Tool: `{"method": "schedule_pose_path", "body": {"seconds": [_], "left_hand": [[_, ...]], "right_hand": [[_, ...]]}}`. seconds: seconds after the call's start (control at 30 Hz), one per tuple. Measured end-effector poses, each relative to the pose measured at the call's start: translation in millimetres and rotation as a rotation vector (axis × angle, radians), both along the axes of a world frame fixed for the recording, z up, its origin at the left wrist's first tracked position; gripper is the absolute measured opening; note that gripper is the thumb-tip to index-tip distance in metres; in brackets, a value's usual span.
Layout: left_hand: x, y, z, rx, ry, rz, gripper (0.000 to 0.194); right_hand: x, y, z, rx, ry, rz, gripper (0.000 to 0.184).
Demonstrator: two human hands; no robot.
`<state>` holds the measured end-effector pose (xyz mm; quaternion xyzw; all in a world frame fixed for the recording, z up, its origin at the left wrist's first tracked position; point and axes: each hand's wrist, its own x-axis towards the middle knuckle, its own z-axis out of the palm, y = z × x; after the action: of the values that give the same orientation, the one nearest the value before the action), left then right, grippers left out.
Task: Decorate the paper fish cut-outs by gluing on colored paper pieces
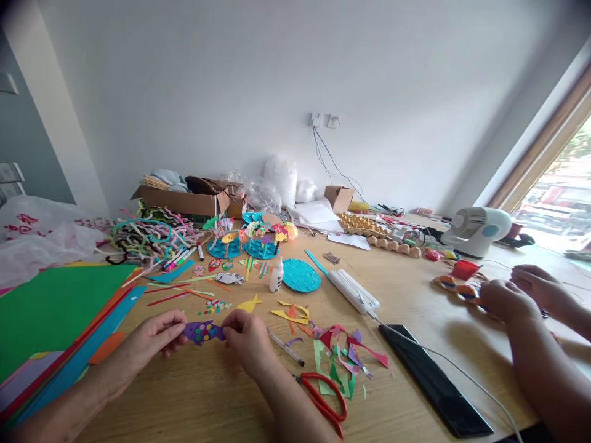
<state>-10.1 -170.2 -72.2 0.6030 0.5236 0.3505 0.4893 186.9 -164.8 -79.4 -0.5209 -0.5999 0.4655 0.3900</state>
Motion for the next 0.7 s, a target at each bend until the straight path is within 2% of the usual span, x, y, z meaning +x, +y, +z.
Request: {"method": "schedule_pose_path", "body": {"seconds": [0.2, 0.27, 0.37, 0.47, 0.57, 0.7], "left_hand": [[-3, 0, -11.4, 0.047, -0.025, 0.005, 0.033], [-4, 1, -16.9, 0.093, 0.049, -0.024, 0.031], [-4, -1, -22.4, 0.257, 0.249, -0.105, 0.024], [1, -7, -23.9, 0.388, 0.405, -0.173, 0.022], [5, -13, -22.9, 0.438, 0.458, -0.229, 0.022], [6, -16, -19.6, 0.426, 0.484, -0.245, 0.020]], "right_hand": [[9, 8, -2.9, 0.075, -0.077, -0.088, 0.012], [13, 13, 2.4, 0.093, -0.133, -0.131, 0.011], [18, 25, 18.0, 0.132, -0.248, -0.189, 0.013], [19, 47, 36.9, 0.174, -0.386, -0.226, 0.014], [14, 77, 49.0, 0.165, -0.528, -0.262, 0.007], [3, 116, 49.4, 0.116, -0.677, -0.279, 0.026]]}}
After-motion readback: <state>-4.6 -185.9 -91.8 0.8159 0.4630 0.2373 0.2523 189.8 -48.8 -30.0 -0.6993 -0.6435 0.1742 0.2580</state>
